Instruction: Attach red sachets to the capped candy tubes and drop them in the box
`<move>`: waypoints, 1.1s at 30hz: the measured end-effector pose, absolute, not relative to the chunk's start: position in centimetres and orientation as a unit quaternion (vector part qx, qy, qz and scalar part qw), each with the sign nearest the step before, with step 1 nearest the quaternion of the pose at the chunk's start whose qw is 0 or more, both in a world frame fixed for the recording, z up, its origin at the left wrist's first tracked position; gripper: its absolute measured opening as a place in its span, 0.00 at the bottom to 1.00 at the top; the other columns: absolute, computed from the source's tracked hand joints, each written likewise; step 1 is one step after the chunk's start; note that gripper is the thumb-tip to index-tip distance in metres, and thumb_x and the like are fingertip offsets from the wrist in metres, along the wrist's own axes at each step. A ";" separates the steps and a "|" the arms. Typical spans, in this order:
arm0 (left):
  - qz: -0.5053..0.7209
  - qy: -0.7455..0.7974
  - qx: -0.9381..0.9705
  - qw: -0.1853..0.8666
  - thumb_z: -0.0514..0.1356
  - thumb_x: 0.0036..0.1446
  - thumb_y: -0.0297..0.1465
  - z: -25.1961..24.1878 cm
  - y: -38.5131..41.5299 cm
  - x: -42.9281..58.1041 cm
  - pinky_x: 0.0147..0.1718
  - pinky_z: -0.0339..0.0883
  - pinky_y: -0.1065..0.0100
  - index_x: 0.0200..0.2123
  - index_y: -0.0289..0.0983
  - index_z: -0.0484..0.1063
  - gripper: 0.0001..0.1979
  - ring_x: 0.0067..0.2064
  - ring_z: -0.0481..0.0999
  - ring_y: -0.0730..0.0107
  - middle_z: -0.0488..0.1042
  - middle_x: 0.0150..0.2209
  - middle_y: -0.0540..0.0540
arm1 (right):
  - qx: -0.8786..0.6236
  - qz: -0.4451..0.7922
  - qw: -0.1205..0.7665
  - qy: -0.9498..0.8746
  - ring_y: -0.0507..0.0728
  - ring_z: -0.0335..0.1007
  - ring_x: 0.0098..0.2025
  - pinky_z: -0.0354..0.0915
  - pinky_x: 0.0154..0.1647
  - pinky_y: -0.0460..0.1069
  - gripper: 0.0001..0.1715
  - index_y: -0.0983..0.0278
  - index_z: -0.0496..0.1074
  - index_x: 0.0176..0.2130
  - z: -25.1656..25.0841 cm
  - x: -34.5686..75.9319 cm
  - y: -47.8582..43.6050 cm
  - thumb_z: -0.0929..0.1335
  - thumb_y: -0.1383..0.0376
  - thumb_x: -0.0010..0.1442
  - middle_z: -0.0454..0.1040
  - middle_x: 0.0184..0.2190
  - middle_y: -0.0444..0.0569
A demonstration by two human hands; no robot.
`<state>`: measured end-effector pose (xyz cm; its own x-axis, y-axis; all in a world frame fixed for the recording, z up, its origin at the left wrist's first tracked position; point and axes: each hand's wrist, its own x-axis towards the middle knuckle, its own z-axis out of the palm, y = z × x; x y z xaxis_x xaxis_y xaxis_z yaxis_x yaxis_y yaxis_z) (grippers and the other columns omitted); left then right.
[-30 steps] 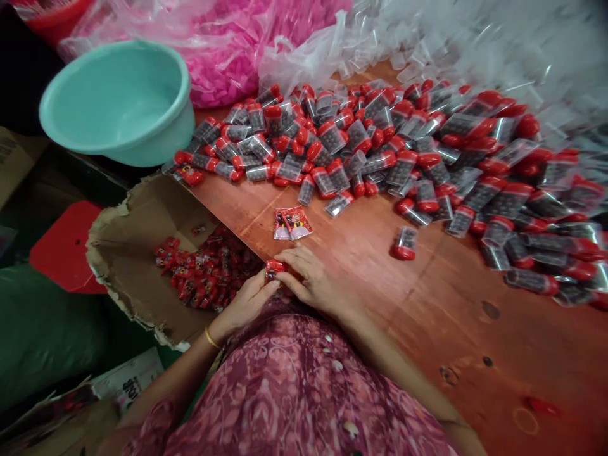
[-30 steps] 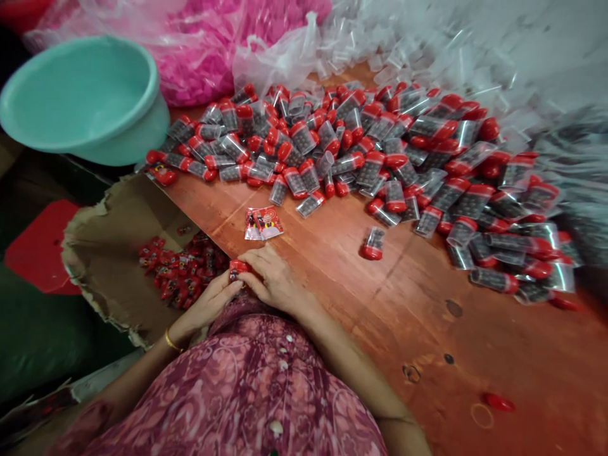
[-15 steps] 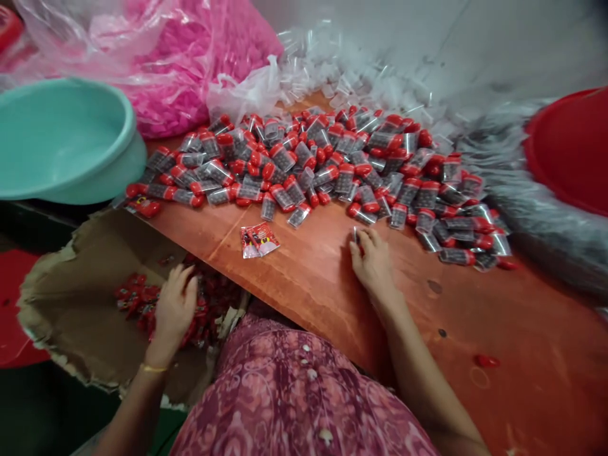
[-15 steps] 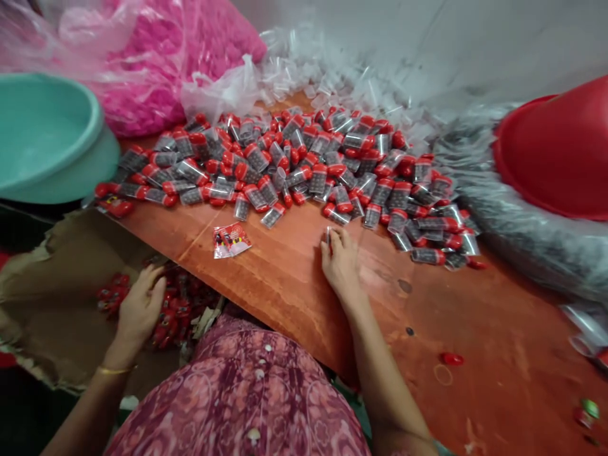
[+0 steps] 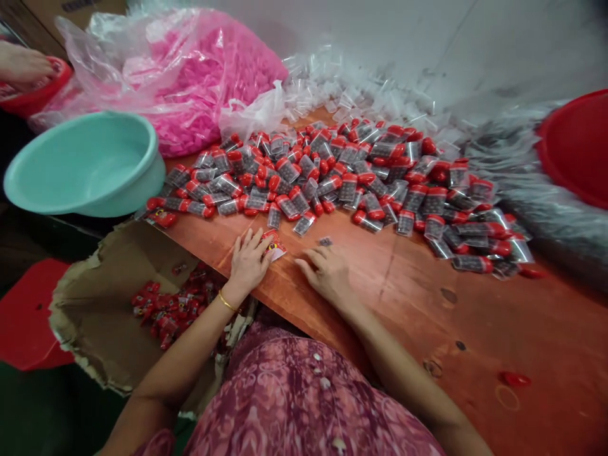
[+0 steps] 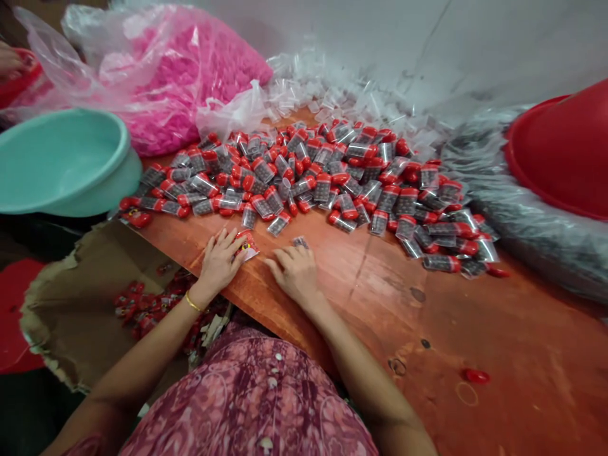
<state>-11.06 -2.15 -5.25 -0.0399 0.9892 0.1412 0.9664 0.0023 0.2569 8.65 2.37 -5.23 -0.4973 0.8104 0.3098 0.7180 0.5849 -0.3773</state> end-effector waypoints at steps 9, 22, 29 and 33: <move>0.147 0.743 0.652 0.025 0.43 0.63 0.36 -5.5 -2.2 -10.6 0.58 0.49 0.47 0.59 0.31 0.58 0.25 0.63 0.56 0.54 0.60 0.61 0.34 | -0.484 0.201 0.068 -0.849 0.57 0.71 0.38 0.57 0.34 0.48 0.14 0.62 0.73 0.37 -3.0 2.2 5.3 0.63 0.57 0.61 0.77 0.36 0.50; 0.205 0.780 0.590 0.036 0.45 0.61 0.36 -5.5 -1.6 -9.9 0.59 0.46 0.43 0.60 0.29 0.57 0.26 0.63 0.55 0.50 0.59 0.61 0.31 | -0.450 0.208 0.253 -0.831 0.55 0.71 0.37 0.63 0.35 0.47 0.15 0.60 0.75 0.40 -5.6 3.4 5.5 0.60 0.63 0.63 0.75 0.38 0.48; 0.200 0.755 0.624 0.018 0.47 0.61 0.35 -4.7 -2.0 -9.9 0.59 0.39 0.39 0.54 0.35 0.67 0.22 0.65 0.48 0.47 0.57 0.62 0.33 | -0.455 0.327 0.395 -0.728 0.54 0.70 0.34 0.64 0.35 0.47 0.15 0.63 0.75 0.38 -5.5 5.2 5.7 0.61 0.60 0.61 0.76 0.33 0.47; 0.294 0.739 0.603 0.057 0.51 0.59 0.38 -2.7 -1.9 -9.0 0.59 0.43 0.43 0.50 0.34 0.70 0.21 0.64 0.52 0.47 0.60 0.61 0.34 | -0.448 0.405 0.398 -0.691 0.52 0.64 0.24 0.60 0.26 0.46 0.17 0.63 0.71 0.29 -5.5 6.4 5.2 0.60 0.57 0.60 0.69 0.20 0.43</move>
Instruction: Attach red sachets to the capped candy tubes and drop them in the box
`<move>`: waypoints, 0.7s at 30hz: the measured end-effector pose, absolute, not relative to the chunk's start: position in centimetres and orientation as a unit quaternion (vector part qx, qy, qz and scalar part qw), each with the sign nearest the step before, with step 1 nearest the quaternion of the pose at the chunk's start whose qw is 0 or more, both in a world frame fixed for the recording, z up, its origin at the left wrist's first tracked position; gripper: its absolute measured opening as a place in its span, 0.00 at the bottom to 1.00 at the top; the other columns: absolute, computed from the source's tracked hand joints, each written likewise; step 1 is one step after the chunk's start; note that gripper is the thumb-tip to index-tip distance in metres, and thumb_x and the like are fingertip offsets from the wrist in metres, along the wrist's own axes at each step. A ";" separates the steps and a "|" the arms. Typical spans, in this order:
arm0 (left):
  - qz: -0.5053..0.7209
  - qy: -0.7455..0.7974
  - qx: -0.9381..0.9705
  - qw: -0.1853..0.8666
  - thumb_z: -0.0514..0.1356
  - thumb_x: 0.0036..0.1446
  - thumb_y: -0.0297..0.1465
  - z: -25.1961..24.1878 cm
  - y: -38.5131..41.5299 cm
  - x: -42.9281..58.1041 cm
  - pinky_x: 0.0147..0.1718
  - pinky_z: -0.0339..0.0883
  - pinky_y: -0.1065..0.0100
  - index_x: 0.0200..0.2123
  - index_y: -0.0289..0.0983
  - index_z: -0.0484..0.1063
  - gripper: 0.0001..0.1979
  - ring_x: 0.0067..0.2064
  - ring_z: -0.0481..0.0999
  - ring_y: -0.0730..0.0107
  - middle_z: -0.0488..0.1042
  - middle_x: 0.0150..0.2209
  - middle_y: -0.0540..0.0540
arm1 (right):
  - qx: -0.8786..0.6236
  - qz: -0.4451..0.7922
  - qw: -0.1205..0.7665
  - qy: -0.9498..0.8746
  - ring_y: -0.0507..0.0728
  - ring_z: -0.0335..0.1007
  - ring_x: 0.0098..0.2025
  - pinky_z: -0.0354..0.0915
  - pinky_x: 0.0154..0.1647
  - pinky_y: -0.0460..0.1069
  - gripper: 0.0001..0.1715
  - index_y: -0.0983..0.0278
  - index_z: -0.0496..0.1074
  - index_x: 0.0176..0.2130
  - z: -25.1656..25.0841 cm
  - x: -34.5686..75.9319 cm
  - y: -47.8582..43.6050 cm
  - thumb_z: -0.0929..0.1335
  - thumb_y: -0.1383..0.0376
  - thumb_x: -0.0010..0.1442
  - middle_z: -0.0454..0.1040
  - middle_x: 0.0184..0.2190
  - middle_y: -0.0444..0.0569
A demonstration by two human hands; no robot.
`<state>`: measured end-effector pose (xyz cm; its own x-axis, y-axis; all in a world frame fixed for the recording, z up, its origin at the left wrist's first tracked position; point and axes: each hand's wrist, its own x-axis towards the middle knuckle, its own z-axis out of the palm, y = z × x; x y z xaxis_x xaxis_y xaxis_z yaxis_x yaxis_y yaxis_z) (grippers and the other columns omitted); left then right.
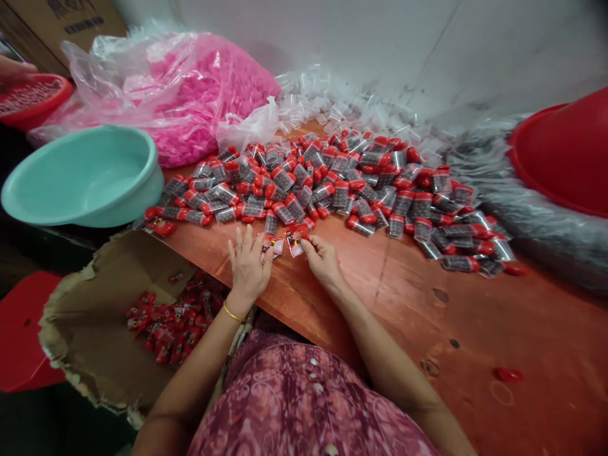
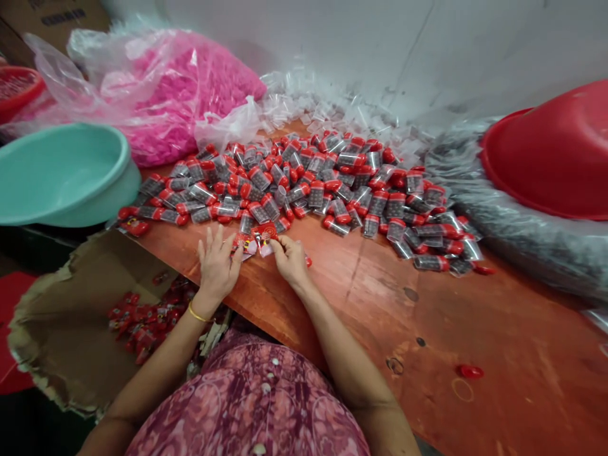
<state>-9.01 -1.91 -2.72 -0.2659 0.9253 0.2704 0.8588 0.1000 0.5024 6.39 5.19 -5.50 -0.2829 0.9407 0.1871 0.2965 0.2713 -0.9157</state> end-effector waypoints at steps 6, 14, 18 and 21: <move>0.438 0.653 0.450 0.423 0.59 0.50 0.44 -1.0 -1.9 -6.3 0.26 0.64 0.71 0.22 0.35 0.74 0.18 0.24 0.70 0.71 0.72 0.19 0.50 | -0.432 0.279 0.371 -0.773 0.52 0.59 0.22 0.56 0.24 0.46 0.20 0.61 0.62 0.23 -4.5 7.2 2.6 0.57 0.58 0.63 0.64 0.18 0.44; 0.516 0.601 0.174 0.585 0.69 0.32 0.42 -1.9 -3.7 -4.2 0.17 0.61 0.77 0.26 0.32 0.74 0.20 0.20 0.69 0.78 0.73 0.20 0.50 | -0.425 0.336 0.377 -0.751 0.52 0.65 0.27 0.61 0.29 0.46 0.17 0.63 0.67 0.28 -5.0 7.3 -0.5 0.58 0.60 0.63 0.70 0.24 0.46; 0.544 0.590 0.161 0.575 0.71 0.31 0.40 -1.8 -3.7 -4.0 0.19 0.62 0.77 0.23 0.32 0.73 0.19 0.20 0.67 0.81 0.72 0.20 0.52 | -0.430 0.400 0.345 -0.732 0.51 0.63 0.23 0.60 0.25 0.45 0.21 0.63 0.66 0.24 -4.5 7.5 -0.8 0.57 0.58 0.64 0.67 0.20 0.43; 0.543 0.573 0.147 0.596 0.71 0.31 0.38 -1.3 -3.1 -4.1 0.20 0.62 0.76 0.23 0.32 0.73 0.18 0.20 0.68 0.79 0.72 0.19 0.53 | -0.412 0.359 0.299 -0.782 0.52 0.64 0.26 0.61 0.29 0.46 0.22 0.63 0.68 0.28 -3.3 9.3 1.3 0.54 0.60 0.66 0.69 0.23 0.45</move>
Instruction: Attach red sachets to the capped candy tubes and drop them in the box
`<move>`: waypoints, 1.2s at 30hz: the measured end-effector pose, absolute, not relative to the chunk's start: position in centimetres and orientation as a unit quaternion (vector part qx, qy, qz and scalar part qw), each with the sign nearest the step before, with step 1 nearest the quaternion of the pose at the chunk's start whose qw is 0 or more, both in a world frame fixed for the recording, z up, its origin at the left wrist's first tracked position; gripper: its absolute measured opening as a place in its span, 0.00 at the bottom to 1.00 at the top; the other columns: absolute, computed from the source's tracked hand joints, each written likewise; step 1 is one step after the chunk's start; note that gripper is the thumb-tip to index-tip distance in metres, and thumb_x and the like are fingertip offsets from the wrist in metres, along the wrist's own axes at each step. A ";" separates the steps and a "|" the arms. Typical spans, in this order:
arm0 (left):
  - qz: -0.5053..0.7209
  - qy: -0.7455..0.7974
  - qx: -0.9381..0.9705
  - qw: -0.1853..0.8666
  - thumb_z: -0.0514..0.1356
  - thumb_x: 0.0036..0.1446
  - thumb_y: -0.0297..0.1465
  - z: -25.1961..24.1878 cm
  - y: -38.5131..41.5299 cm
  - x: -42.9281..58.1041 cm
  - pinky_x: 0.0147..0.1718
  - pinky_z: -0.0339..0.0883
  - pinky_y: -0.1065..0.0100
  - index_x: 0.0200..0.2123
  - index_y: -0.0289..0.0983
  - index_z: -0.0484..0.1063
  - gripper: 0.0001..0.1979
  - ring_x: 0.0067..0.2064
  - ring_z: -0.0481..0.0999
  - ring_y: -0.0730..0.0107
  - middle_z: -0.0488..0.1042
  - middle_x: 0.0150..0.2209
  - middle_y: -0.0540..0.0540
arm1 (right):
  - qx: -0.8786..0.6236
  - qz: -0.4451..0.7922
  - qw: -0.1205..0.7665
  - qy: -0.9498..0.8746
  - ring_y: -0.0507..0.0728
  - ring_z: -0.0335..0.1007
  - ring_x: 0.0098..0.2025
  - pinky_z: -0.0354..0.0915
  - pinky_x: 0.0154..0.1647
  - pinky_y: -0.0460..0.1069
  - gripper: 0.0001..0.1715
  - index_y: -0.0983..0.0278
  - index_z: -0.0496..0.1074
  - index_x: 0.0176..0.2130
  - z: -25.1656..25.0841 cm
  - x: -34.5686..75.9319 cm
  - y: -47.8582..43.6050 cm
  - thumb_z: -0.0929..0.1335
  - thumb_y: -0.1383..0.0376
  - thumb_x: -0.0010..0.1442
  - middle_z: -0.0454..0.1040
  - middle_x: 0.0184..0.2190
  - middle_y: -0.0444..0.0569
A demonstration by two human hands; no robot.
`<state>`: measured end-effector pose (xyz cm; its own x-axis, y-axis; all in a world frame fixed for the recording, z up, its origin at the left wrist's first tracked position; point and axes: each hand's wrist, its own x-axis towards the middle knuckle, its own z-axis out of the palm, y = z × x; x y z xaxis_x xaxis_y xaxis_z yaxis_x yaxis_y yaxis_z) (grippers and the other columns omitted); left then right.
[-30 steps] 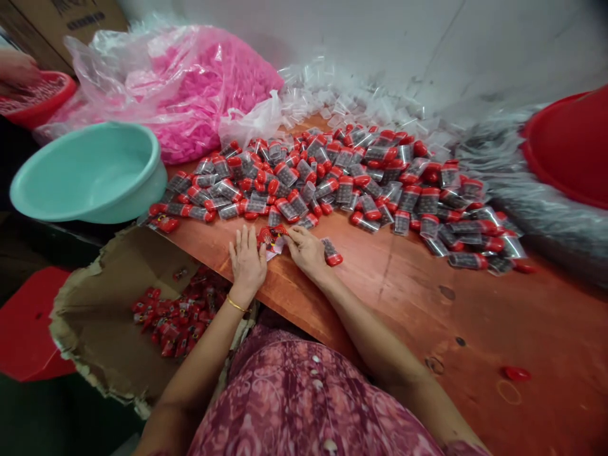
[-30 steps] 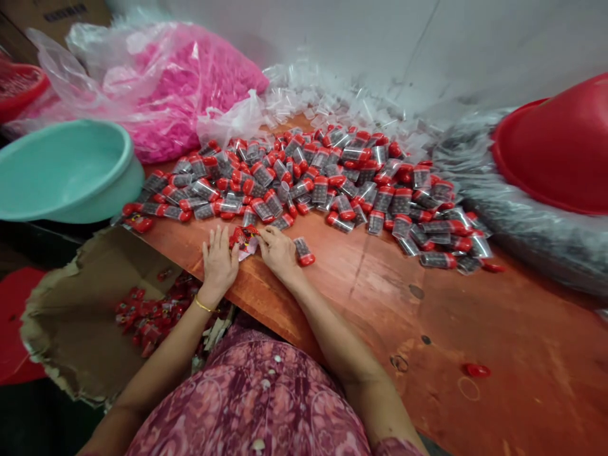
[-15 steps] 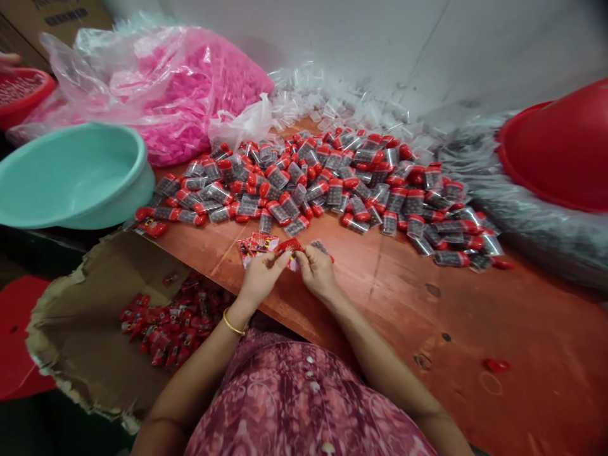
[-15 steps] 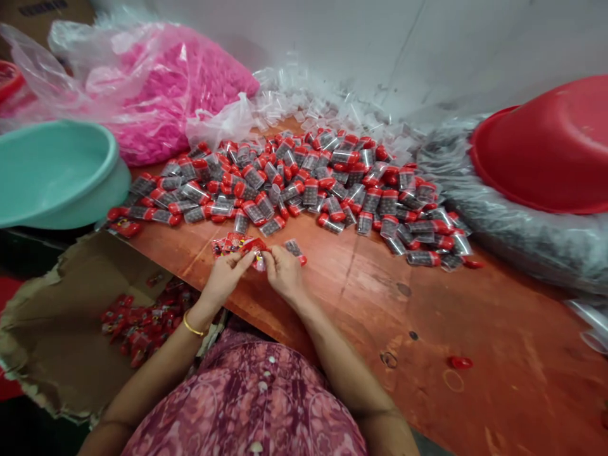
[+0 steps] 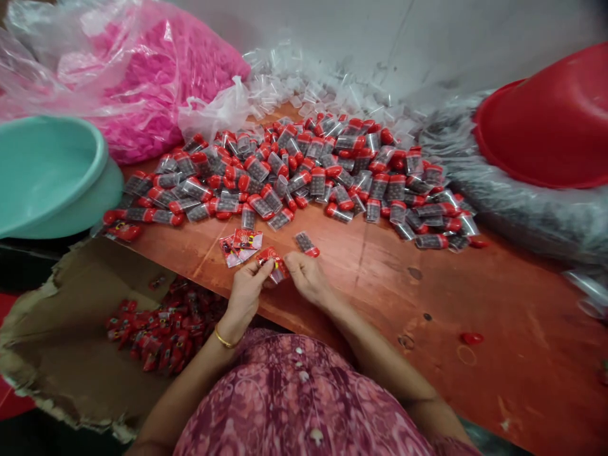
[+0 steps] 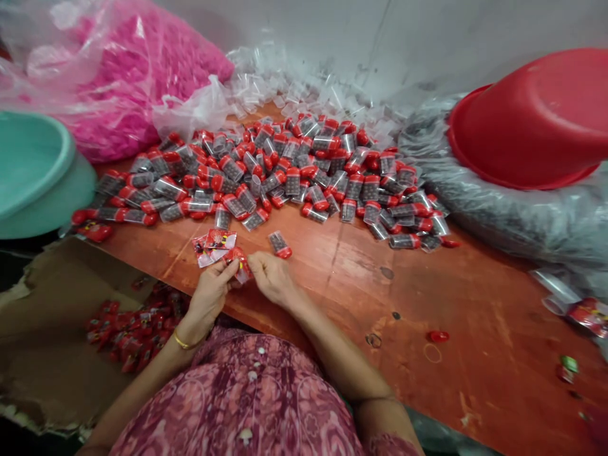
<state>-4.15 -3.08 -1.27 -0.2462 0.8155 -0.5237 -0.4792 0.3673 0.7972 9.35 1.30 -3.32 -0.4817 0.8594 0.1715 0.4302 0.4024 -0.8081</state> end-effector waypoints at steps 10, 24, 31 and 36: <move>0.518 0.573 0.099 0.628 0.69 0.38 0.34 -0.5 -1.6 -4.8 0.18 0.61 0.78 0.23 0.34 0.72 0.12 0.20 0.70 0.79 0.73 0.20 0.53 | -0.244 0.102 0.026 -0.964 0.62 0.60 0.54 0.54 0.53 0.58 0.21 0.58 0.70 0.50 -2.6 15.6 9.6 0.61 0.70 0.59 0.69 0.53 0.50; 0.503 0.536 0.070 0.675 0.71 0.33 0.37 -0.7 -1.4 -3.8 0.19 0.61 0.77 0.24 0.35 0.71 0.16 0.19 0.69 0.79 0.74 0.20 0.53 | -0.387 0.466 0.303 -0.736 0.52 0.67 0.26 0.62 0.27 0.45 0.13 0.65 0.72 0.37 -0.5 16.0 -1.2 0.62 0.60 0.59 0.73 0.26 0.45; 0.486 0.540 0.145 0.672 0.71 0.30 0.42 -0.4 -1.9 -3.3 0.19 0.63 0.76 0.25 0.34 0.73 0.21 0.20 0.70 0.78 0.74 0.21 0.51 | -0.430 0.517 0.300 -0.676 0.49 0.60 0.22 0.57 0.23 0.44 0.10 0.66 0.71 0.28 -0.5 14.7 -1.3 0.63 0.63 0.52 0.68 0.20 0.43; 0.477 0.573 0.163 0.646 0.71 0.29 0.43 -0.2 -1.9 -3.7 0.17 0.62 0.76 0.22 0.33 0.73 0.21 0.19 0.69 0.77 0.73 0.19 0.51 | -0.447 0.540 0.316 -0.640 0.48 0.56 0.20 0.53 0.21 0.43 0.09 0.65 0.70 0.25 -0.6 14.6 -1.4 0.64 0.63 0.49 0.64 0.18 0.41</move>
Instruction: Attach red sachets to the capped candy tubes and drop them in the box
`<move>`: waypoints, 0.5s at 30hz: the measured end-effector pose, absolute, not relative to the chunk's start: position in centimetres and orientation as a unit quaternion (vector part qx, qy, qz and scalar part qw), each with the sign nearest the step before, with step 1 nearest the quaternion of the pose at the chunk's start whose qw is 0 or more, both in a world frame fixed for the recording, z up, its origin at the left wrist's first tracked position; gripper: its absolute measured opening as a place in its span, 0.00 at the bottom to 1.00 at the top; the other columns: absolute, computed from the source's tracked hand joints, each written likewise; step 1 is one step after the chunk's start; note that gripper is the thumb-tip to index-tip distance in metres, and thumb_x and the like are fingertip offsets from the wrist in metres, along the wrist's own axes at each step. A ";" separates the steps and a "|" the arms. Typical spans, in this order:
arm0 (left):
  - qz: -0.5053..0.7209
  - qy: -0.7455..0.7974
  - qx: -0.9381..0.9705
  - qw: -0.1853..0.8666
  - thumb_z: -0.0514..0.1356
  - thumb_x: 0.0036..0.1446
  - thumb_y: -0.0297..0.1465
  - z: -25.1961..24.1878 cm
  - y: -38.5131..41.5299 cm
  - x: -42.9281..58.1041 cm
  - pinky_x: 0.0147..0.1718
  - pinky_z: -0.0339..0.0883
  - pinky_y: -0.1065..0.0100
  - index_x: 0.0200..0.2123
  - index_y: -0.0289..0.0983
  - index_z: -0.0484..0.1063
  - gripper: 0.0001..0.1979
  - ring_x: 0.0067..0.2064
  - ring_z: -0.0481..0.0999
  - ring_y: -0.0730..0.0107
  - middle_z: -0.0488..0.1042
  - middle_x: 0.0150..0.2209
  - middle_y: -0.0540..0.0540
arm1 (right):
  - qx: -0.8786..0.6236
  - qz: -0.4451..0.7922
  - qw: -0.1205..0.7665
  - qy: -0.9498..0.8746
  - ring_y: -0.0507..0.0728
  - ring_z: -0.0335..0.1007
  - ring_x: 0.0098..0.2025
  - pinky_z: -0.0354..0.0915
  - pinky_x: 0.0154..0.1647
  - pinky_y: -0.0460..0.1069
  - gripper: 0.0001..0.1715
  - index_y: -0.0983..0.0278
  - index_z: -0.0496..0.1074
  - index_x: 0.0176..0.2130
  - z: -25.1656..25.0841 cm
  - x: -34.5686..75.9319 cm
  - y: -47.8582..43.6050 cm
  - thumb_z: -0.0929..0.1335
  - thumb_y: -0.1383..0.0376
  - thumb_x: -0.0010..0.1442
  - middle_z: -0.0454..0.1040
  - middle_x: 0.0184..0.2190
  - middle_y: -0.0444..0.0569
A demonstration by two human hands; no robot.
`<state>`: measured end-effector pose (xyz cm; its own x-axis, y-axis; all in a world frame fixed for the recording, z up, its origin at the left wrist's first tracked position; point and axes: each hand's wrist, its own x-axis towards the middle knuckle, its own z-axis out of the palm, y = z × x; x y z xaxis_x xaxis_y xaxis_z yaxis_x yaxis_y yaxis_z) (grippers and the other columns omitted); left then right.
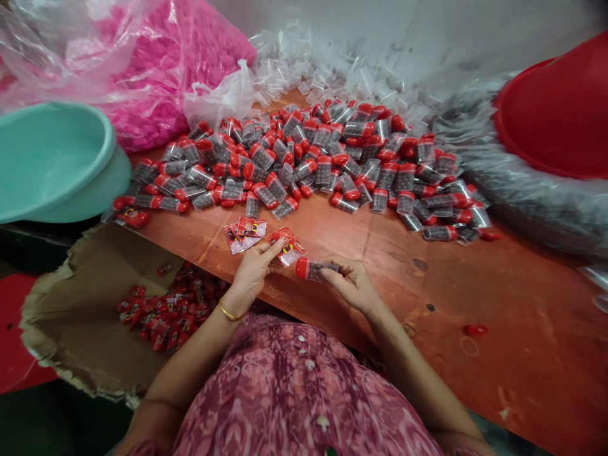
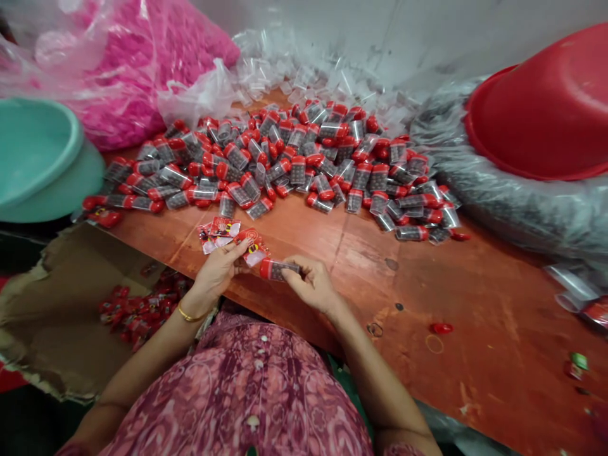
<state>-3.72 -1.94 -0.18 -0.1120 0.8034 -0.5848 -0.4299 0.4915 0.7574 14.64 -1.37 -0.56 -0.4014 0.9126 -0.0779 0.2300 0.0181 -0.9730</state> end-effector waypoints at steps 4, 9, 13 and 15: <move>0.488 0.600 0.158 0.614 0.71 0.29 0.44 0.1 -1.8 -3.6 0.15 0.57 0.77 0.16 0.34 0.68 0.21 0.15 0.64 0.81 0.68 0.13 0.53 | -0.461 0.561 0.330 -0.603 0.48 0.56 0.20 0.54 0.22 0.44 0.08 0.65 0.70 0.25 -0.6 14.5 -1.8 0.65 0.62 0.47 0.64 0.17 0.41; 0.485 0.585 0.143 0.634 0.70 0.30 0.45 0.3 -1.6 -3.3 0.16 0.59 0.77 0.18 0.34 0.68 0.22 0.17 0.67 0.79 0.70 0.15 0.53 | -0.463 0.607 0.359 -0.537 0.49 0.59 0.21 0.55 0.24 0.45 0.10 0.64 0.72 0.26 -0.7 14.4 -2.8 0.67 0.60 0.47 0.68 0.19 0.42; 0.499 0.570 0.155 0.634 0.70 0.29 0.47 -0.1 -1.8 -3.1 0.17 0.60 0.76 0.20 0.33 0.70 0.23 0.19 0.69 0.78 0.72 0.18 0.52 | -0.458 0.656 0.377 -0.467 0.48 0.59 0.20 0.55 0.21 0.44 0.12 0.64 0.73 0.26 -0.9 14.2 -3.3 0.68 0.57 0.45 0.68 0.19 0.42; 0.499 0.570 0.168 0.631 0.70 0.28 0.47 -0.1 -1.9 -3.0 0.17 0.62 0.76 0.20 0.33 0.71 0.24 0.19 0.69 0.78 0.72 0.19 0.51 | -0.461 0.680 0.374 -0.431 0.48 0.58 0.19 0.56 0.19 0.43 0.13 0.65 0.73 0.27 -1.1 14.2 -3.3 0.68 0.57 0.45 0.68 0.19 0.42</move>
<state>-3.00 -1.94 -0.12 -0.1483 0.8209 -0.5515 -0.4387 0.4452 0.7806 14.19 -3.31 -1.07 -0.2962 0.9055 -0.3037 -0.1106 -0.3484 -0.9308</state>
